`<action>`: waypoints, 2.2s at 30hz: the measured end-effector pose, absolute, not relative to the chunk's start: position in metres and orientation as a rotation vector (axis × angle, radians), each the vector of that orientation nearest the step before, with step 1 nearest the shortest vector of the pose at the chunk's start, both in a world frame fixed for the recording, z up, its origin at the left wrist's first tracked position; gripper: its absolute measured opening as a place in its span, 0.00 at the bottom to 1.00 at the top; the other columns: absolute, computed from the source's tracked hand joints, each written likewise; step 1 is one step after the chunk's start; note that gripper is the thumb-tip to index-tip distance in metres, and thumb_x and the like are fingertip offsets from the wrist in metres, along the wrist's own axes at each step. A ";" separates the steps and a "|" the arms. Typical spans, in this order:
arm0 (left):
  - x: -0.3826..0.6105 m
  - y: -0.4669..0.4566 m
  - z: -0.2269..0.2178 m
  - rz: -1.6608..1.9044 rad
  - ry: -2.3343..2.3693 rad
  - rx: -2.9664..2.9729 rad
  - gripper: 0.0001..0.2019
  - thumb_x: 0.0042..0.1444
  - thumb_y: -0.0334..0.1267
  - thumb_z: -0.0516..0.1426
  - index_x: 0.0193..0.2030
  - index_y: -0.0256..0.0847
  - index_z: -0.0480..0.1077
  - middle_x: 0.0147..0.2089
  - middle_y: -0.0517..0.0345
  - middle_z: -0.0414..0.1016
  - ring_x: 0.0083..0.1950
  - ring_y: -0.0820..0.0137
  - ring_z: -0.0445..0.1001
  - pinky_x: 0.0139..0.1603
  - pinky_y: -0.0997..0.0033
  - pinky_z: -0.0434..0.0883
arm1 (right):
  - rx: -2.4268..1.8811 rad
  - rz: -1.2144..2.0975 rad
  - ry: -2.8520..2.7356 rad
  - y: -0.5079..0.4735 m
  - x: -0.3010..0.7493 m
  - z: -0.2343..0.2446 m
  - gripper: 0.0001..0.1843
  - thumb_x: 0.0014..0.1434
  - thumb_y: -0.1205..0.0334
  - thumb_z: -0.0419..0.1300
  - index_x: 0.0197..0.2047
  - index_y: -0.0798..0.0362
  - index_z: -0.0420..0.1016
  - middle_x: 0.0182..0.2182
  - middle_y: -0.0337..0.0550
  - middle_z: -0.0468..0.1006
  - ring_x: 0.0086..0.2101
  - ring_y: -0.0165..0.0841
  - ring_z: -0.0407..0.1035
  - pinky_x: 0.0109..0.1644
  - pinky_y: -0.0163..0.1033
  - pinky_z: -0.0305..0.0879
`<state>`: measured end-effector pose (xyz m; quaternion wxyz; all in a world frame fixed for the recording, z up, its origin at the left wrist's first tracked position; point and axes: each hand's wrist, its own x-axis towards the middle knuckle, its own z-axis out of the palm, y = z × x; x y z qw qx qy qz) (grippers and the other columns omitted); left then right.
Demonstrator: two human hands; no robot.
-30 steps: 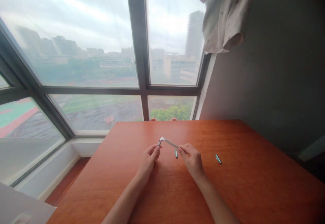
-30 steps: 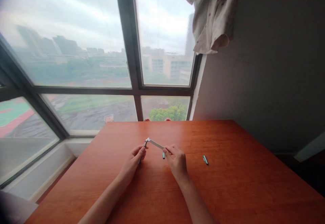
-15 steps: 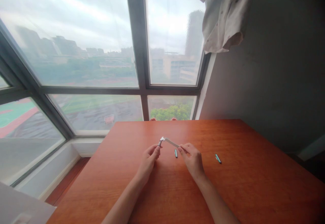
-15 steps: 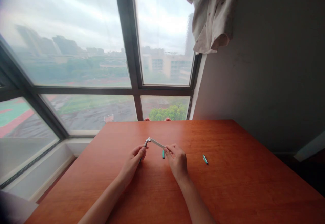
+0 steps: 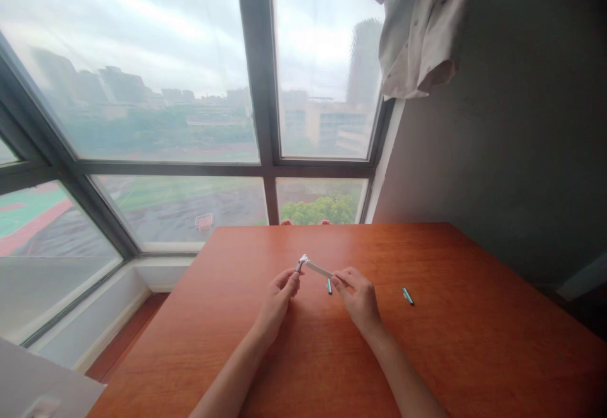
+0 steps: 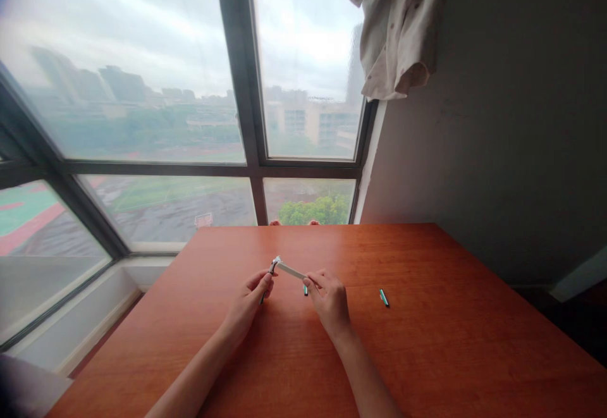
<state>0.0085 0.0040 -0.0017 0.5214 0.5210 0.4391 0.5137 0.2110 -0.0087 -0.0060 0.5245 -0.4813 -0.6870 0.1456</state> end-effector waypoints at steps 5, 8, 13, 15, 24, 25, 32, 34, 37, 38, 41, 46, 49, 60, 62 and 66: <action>0.008 0.004 0.000 1.239 1.043 1.246 0.19 0.54 0.51 0.58 0.41 0.36 0.74 0.24 0.62 0.61 0.26 0.74 0.58 0.27 0.76 0.55 | -1.149 0.389 -1.642 -0.011 0.211 -0.002 0.15 0.63 0.53 0.54 0.36 0.52 0.79 0.29 0.43 0.76 0.30 0.33 0.70 0.35 0.35 0.66; 0.009 0.003 0.001 1.246 1.036 1.251 0.19 0.53 0.52 0.58 0.40 0.36 0.74 0.24 0.62 0.61 0.26 0.73 0.58 0.27 0.76 0.56 | -1.159 0.396 -1.655 -0.011 0.210 -0.001 0.16 0.63 0.53 0.54 0.36 0.52 0.79 0.29 0.43 0.76 0.30 0.33 0.70 0.35 0.36 0.66; 0.008 0.003 0.000 1.253 1.046 1.264 0.19 0.54 0.51 0.57 0.41 0.35 0.74 0.24 0.62 0.62 0.27 0.73 0.58 0.28 0.76 0.56 | -1.160 0.396 -1.643 -0.010 0.210 -0.002 0.17 0.63 0.52 0.53 0.35 0.52 0.79 0.28 0.43 0.76 0.29 0.33 0.70 0.34 0.35 0.66; 0.008 0.003 -0.001 1.255 1.045 1.265 0.19 0.55 0.51 0.57 0.42 0.35 0.74 0.24 0.62 0.62 0.27 0.73 0.58 0.27 0.76 0.56 | -1.154 0.407 -1.651 -0.010 0.211 -0.002 0.17 0.63 0.52 0.53 0.35 0.52 0.79 0.28 0.43 0.76 0.29 0.33 0.70 0.34 0.35 0.66; 0.009 0.003 0.002 1.250 1.055 1.259 0.21 0.53 0.54 0.57 0.40 0.35 0.74 0.24 0.62 0.61 0.26 0.74 0.58 0.27 0.75 0.55 | -1.164 0.384 -1.621 -0.011 0.211 -0.002 0.17 0.63 0.51 0.53 0.36 0.52 0.79 0.30 0.44 0.77 0.31 0.34 0.71 0.36 0.36 0.67; 0.009 0.003 0.002 1.254 1.057 1.257 0.21 0.52 0.54 0.58 0.40 0.35 0.74 0.24 0.62 0.61 0.26 0.74 0.58 0.27 0.75 0.55 | -1.168 0.379 -1.623 -0.011 0.211 -0.001 0.18 0.63 0.51 0.53 0.36 0.52 0.79 0.30 0.45 0.77 0.31 0.34 0.71 0.36 0.36 0.67; 0.009 0.003 0.002 1.242 1.079 1.242 0.20 0.52 0.54 0.58 0.39 0.36 0.74 0.24 0.62 0.62 0.27 0.73 0.58 0.28 0.75 0.56 | -1.180 0.361 -1.632 -0.010 0.211 -0.002 0.17 0.63 0.51 0.53 0.36 0.52 0.79 0.29 0.44 0.77 0.30 0.34 0.71 0.35 0.36 0.67; 0.009 0.003 0.003 1.237 1.090 1.229 0.21 0.51 0.54 0.58 0.39 0.36 0.75 0.24 0.62 0.62 0.26 0.73 0.58 0.27 0.75 0.56 | -1.178 0.363 -1.630 -0.010 0.211 -0.002 0.17 0.63 0.51 0.53 0.36 0.51 0.80 0.29 0.44 0.77 0.30 0.34 0.71 0.35 0.36 0.67; 0.009 0.002 0.004 1.237 1.106 1.228 0.21 0.51 0.54 0.58 0.39 0.36 0.75 0.24 0.61 0.63 0.26 0.73 0.58 0.27 0.75 0.56 | -1.176 0.369 -1.625 -0.009 0.211 -0.003 0.18 0.63 0.51 0.53 0.36 0.52 0.80 0.29 0.45 0.77 0.30 0.34 0.71 0.35 0.36 0.68; 0.009 0.002 0.004 1.239 1.108 1.233 0.21 0.51 0.54 0.58 0.39 0.36 0.75 0.24 0.61 0.63 0.26 0.73 0.58 0.27 0.76 0.56 | -1.177 0.369 -1.625 -0.009 0.211 -0.004 0.18 0.63 0.51 0.53 0.36 0.52 0.80 0.29 0.45 0.77 0.30 0.34 0.71 0.35 0.36 0.67; 0.009 0.002 0.003 1.232 1.106 1.245 0.21 0.52 0.54 0.58 0.41 0.36 0.75 0.24 0.61 0.62 0.26 0.73 0.58 0.27 0.76 0.56 | -1.187 0.373 -1.624 -0.009 0.212 -0.004 0.17 0.63 0.51 0.53 0.36 0.52 0.80 0.29 0.45 0.77 0.30 0.34 0.71 0.35 0.36 0.67; 0.009 0.003 0.001 1.248 1.090 1.243 0.22 0.52 0.53 0.58 0.42 0.36 0.75 0.24 0.61 0.63 0.26 0.73 0.59 0.26 0.76 0.56 | -1.185 0.382 -1.636 -0.010 0.212 -0.002 0.17 0.63 0.52 0.53 0.36 0.52 0.80 0.29 0.45 0.77 0.30 0.34 0.71 0.35 0.36 0.67; 0.009 0.003 0.001 1.247 1.093 1.235 0.22 0.51 0.55 0.58 0.41 0.36 0.75 0.23 0.61 0.63 0.25 0.73 0.58 0.25 0.76 0.56 | -1.181 0.359 -1.633 -0.010 0.211 -0.001 0.17 0.63 0.51 0.54 0.35 0.51 0.80 0.29 0.44 0.77 0.30 0.34 0.71 0.33 0.35 0.67; 0.008 0.005 0.001 1.275 1.089 1.203 0.20 0.51 0.54 0.59 0.38 0.37 0.75 0.24 0.62 0.63 0.26 0.74 0.59 0.27 0.76 0.57 | -1.175 0.428 -1.584 -0.009 0.214 -0.002 0.19 0.62 0.49 0.53 0.36 0.52 0.79 0.30 0.45 0.77 0.32 0.35 0.72 0.33 0.35 0.67; 0.008 0.005 0.000 1.266 1.088 1.214 0.19 0.52 0.52 0.58 0.38 0.36 0.75 0.24 0.61 0.64 0.26 0.73 0.60 0.27 0.75 0.57 | -1.162 0.444 -1.596 -0.009 0.213 -0.001 0.19 0.63 0.49 0.53 0.36 0.52 0.79 0.30 0.45 0.77 0.32 0.35 0.72 0.34 0.35 0.67; 0.009 0.005 -0.001 1.259 1.068 1.233 0.19 0.53 0.51 0.58 0.39 0.36 0.74 0.25 0.61 0.64 0.27 0.73 0.60 0.28 0.75 0.57 | -1.149 0.460 -1.613 -0.010 0.211 -0.002 0.19 0.63 0.49 0.53 0.35 0.52 0.80 0.29 0.45 0.77 0.31 0.35 0.71 0.34 0.35 0.67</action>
